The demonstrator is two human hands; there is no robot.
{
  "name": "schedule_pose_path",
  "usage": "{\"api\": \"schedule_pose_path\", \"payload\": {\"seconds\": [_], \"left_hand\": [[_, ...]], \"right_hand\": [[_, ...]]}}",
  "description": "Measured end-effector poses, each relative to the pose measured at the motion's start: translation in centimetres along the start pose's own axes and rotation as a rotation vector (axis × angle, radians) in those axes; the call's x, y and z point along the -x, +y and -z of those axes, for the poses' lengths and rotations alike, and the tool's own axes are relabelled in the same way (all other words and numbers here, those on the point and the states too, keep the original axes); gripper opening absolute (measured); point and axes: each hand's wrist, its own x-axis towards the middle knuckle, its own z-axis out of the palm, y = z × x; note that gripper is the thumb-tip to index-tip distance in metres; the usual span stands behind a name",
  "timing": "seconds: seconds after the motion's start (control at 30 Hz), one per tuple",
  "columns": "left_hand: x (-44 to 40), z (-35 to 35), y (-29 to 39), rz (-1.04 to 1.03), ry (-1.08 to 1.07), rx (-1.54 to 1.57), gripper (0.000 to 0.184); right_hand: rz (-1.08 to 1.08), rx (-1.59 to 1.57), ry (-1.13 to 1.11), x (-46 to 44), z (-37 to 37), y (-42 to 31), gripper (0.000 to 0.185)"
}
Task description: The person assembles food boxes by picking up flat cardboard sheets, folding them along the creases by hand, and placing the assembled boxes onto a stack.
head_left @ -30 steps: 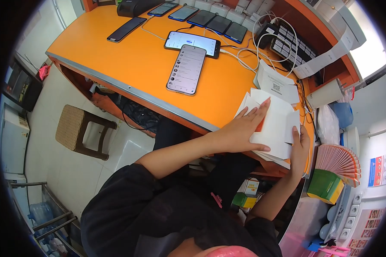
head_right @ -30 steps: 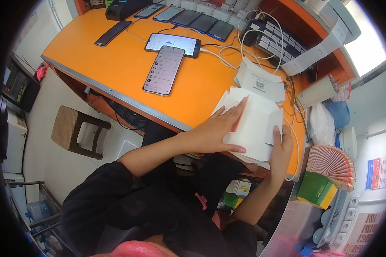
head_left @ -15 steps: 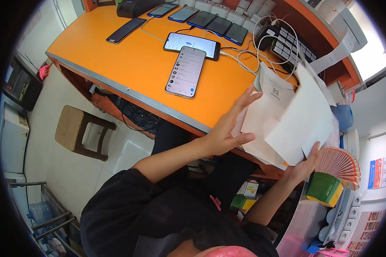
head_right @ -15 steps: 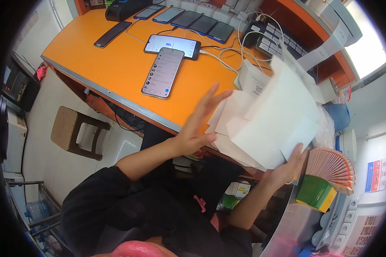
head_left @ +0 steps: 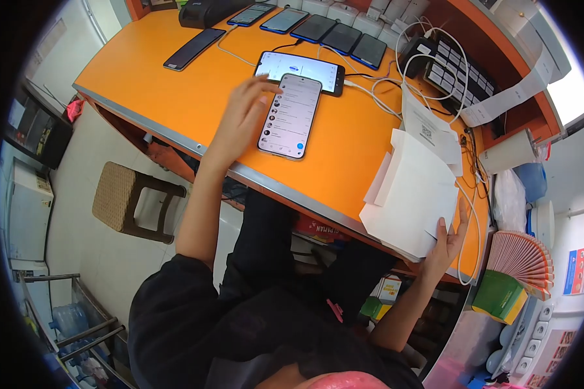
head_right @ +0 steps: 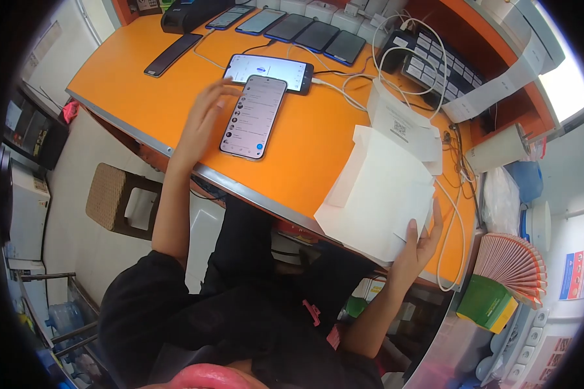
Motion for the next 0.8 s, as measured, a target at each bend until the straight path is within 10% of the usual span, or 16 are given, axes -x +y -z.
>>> {"api": "schedule_pose_path", "payload": {"seconds": [0.8], "left_hand": [[0.1,-0.1,0.8,0.068,-0.017,0.040,0.031]], "right_hand": [[-0.001,-0.247,0.229,0.3,0.7,-0.3,0.049]]}}
